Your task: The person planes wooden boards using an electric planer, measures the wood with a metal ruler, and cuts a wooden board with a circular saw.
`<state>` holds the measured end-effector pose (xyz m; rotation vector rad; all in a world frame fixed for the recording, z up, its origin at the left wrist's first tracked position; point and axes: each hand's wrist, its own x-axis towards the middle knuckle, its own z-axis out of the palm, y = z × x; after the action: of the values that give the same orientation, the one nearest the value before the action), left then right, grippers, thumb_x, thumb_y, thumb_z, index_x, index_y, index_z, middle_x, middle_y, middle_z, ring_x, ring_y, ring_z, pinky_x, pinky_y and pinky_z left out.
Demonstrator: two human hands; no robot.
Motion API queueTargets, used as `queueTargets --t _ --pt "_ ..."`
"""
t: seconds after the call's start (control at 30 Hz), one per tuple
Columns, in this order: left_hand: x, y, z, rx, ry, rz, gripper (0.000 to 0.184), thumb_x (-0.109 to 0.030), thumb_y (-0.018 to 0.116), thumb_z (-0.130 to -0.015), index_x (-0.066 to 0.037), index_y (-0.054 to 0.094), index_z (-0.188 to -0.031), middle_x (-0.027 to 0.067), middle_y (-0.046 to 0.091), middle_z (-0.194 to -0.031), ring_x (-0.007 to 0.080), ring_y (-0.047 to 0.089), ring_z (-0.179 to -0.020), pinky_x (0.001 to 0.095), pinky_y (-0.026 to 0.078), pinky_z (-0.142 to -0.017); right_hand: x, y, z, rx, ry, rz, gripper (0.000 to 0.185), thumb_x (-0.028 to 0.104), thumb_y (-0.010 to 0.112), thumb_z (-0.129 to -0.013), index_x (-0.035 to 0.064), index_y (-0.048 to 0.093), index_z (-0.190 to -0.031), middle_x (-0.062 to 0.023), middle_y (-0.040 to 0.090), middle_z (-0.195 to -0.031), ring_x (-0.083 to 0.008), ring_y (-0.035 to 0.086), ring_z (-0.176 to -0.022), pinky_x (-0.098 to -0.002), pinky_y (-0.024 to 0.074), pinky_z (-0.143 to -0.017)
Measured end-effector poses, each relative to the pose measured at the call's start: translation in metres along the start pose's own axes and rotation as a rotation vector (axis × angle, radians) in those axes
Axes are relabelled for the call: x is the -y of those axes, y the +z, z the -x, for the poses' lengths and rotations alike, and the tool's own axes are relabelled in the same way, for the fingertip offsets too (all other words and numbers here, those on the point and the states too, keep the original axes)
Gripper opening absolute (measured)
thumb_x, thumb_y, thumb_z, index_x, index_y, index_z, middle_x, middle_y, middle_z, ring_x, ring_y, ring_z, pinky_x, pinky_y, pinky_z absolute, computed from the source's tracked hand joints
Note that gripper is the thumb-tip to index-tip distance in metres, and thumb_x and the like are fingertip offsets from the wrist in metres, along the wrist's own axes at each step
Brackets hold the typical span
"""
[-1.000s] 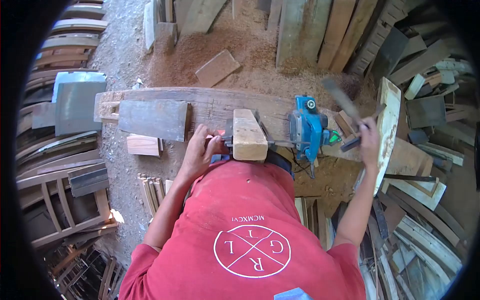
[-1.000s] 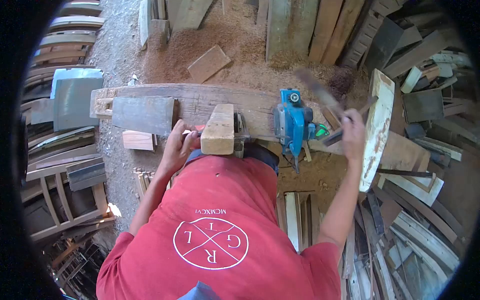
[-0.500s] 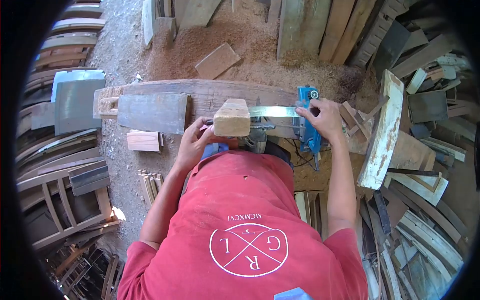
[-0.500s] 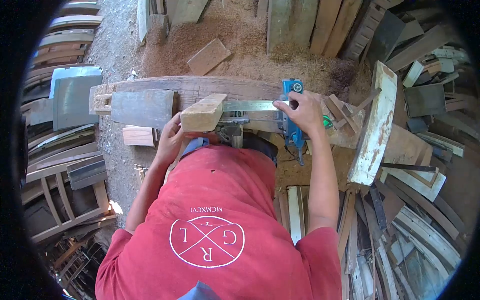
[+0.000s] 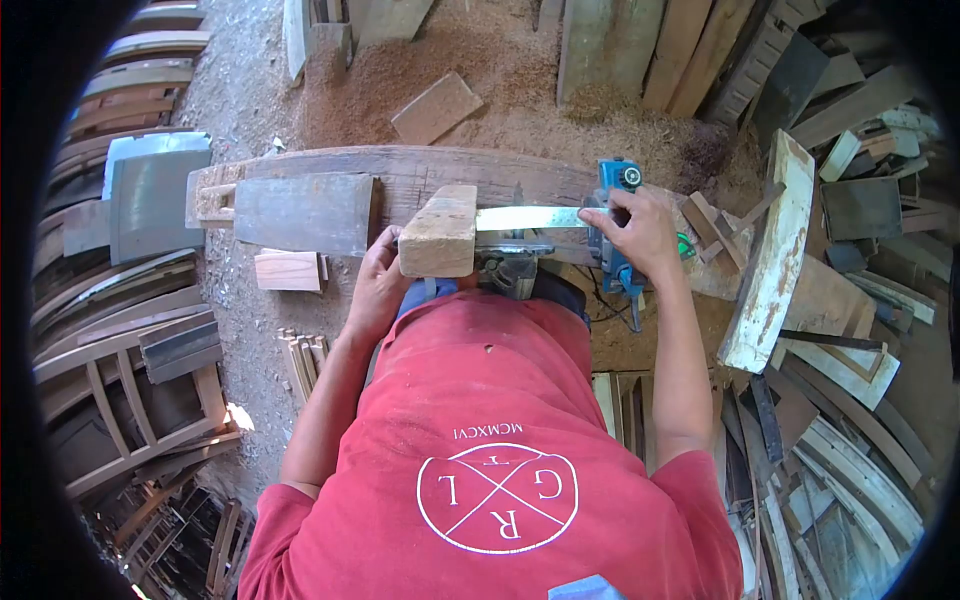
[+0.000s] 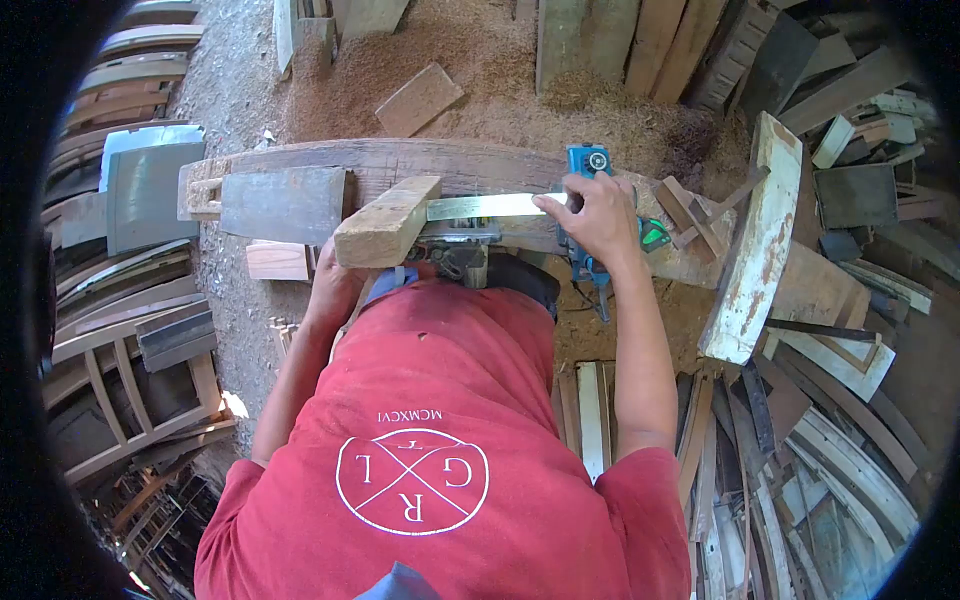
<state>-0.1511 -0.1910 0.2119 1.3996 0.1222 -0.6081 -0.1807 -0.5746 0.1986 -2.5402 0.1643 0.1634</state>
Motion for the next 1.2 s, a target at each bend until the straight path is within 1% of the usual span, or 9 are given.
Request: queueTargets --t 0.33,0.4,0.63,0.8,0.93,1.0,1.03,1.13,1.2 --pt "-0.019 0.014 0.004 -0.002 -0.038 -0.303 0.038 -0.006 0.071 -0.099 -0.001 0.067 -0.136 0.0084 0.072 -0.13 0.0132 0.067 -0.116 0.032 0.054 -0.099 0.005 0.001 0.005 -0.037 0.005 0.042 0.054 0.059 0.078 -0.087 0.0076 0.068 -0.074 -0.0094 0.064 -0.07 -0.0315 0.062 -0.079 -0.0447 0.0442 -0.085" --pt "-0.021 0.016 0.005 0.001 -0.103 -0.003 0.035 -0.005 0.072 -0.099 -0.001 0.069 -0.133 0.0086 0.074 -0.127 0.0154 0.069 -0.113 0.0323 0.056 -0.097 0.004 0.003 0.005 -0.036 0.011 0.027 0.055 0.06 0.078 -0.087 0.0078 0.068 -0.073 -0.0091 0.064 -0.069 -0.0314 0.062 -0.079 -0.0449 0.0442 -0.085" --pt "-0.006 0.012 0.004 -0.125 -0.133 0.397 0.029 -0.002 0.072 -0.098 0.0 0.072 -0.127 0.0105 0.076 -0.117 0.0176 0.071 -0.108 0.0321 0.056 -0.096 0.01 0.009 -0.001 -0.057 -0.034 0.032 0.056 0.06 0.078 -0.087 0.0076 0.065 -0.07 -0.0091 0.061 -0.067 -0.0323 0.061 -0.079 -0.0456 0.0443 -0.084" --pt "-0.015 0.017 0.004 -0.101 -0.161 0.066 0.025 -0.007 0.074 -0.097 0.002 0.075 -0.12 0.0104 0.078 -0.113 0.016 0.072 -0.103 0.0331 0.055 -0.095 0.012 0.01 -0.001 -0.061 -0.036 0.027 0.057 0.06 0.077 -0.087 0.0071 0.065 -0.071 -0.0102 0.061 -0.068 -0.033 0.061 -0.079 -0.0462 0.0445 -0.084" --pt "-0.027 0.025 0.003 -0.107 -0.175 0.053 0.025 -0.011 0.076 -0.097 0.002 0.076 -0.118 0.0101 0.079 -0.11 0.0161 0.072 -0.099 0.034 0.055 -0.094 0.012 0.01 0.0 -0.055 -0.033 0.015 0.057 0.061 0.077 -0.087 0.0072 0.065 -0.072 -0.0107 0.062 -0.068 -0.0334 0.061 -0.078 -0.0465 0.0446 -0.083" --pt "-0.039 0.031 0.006 -0.091 -0.107 -0.23 0.025 -0.012 0.075 -0.097 0.002 0.076 -0.118 0.0105 0.079 -0.11 0.0175 0.073 -0.098 0.0348 0.055 -0.094 0.008 0.014 0.0 -0.077 -0.047 0.022 0.057 0.061 0.077 -0.087 0.0073 0.065 -0.071 -0.0108 0.062 -0.068 -0.0333 0.061 -0.078 -0.0465 0.0447 -0.083" --pt "-0.037 0.03 0.006 -0.091 -0.107 -0.23 0.025 -0.012 0.075 -0.097 0.002 0.076 -0.118 0.0105 0.079 -0.11 0.0175 0.073 -0.098 0.0348 0.055 -0.094 0.007 0.016 0.001 -0.098 -0.06 0.029 0.057 0.061 0.077 -0.087 0.0073 0.065 -0.07 -0.0108 0.062 -0.068 -0.0332 0.061 -0.078 -0.0465 0.0447 -0.083" --pt "-0.024 0.022 0.004 -0.063 -0.146 -0.031 0.026 -0.012 0.075 -0.097 0.002 0.075 -0.119 0.0109 0.079 -0.109 0.0195 0.074 -0.095 0.0341 0.055 -0.094 0.009 0.012 0.001 -0.078 -0.045 0.013 0.057 0.061 0.077 -0.087 0.0071 0.065 -0.07 -0.0113 0.062 -0.068 -0.0331 0.061 -0.078 -0.0461 0.0448 -0.082" --pt "-0.018 0.017 0.003 -0.049 -0.11 0.173 0.025 -0.013 0.072 -0.099 0.002 0.074 -0.119 0.0113 0.077 -0.114 0.0202 0.073 -0.104 0.0335 0.055 -0.093 0.008 0.011 0.0 -0.074 -0.039 0.006 0.058 0.061 0.078 -0.087 0.0069 0.065 -0.07 -0.0116 0.062 -0.069 -0.0334 0.061 -0.078 -0.0465 0.0449 -0.082"
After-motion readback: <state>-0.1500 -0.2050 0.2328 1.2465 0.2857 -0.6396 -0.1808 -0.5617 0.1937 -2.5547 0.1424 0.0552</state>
